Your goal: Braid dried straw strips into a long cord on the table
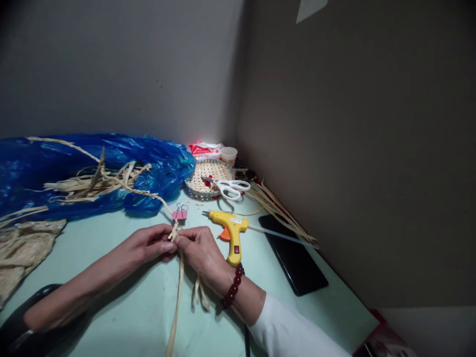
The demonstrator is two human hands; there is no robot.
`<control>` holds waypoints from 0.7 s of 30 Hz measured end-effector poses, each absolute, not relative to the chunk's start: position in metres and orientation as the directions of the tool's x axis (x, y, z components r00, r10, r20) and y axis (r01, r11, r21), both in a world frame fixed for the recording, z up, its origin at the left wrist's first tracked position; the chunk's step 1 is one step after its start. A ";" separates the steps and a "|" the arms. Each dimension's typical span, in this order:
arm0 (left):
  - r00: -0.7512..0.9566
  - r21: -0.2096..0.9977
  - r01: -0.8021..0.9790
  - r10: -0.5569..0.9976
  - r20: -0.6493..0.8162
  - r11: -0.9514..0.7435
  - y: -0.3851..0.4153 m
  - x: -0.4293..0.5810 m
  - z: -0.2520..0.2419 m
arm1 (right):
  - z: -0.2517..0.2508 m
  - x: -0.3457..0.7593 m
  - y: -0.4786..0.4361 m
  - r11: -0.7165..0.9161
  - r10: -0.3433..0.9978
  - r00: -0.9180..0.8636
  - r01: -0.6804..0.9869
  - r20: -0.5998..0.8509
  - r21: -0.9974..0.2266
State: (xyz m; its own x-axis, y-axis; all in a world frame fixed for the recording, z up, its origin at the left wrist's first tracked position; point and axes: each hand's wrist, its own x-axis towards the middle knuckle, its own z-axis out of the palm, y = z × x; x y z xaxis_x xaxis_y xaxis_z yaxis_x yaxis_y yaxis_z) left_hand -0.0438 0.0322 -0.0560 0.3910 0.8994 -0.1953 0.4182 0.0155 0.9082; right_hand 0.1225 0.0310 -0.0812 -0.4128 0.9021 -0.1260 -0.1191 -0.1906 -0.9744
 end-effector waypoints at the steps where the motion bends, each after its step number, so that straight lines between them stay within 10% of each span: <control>1: 0.424 0.941 0.329 0.879 -0.219 0.075 0.032 -0.041 -0.060 | -0.082 0.123 0.031 -0.179 0.901 -0.417 -0.111 -0.118 -0.978; 9: 0.359 0.945 0.213 0.880 -0.311 0.248 0.033 -0.035 -0.078 | -0.078 0.129 0.030 -0.004 0.910 -0.404 0.221 -0.096 -0.975; 21: 0.229 0.618 0.770 0.973 -0.036 -0.159 0.020 -0.026 -0.067 | -0.073 0.129 0.024 0.251 0.928 -0.370 0.556 0.034 -0.793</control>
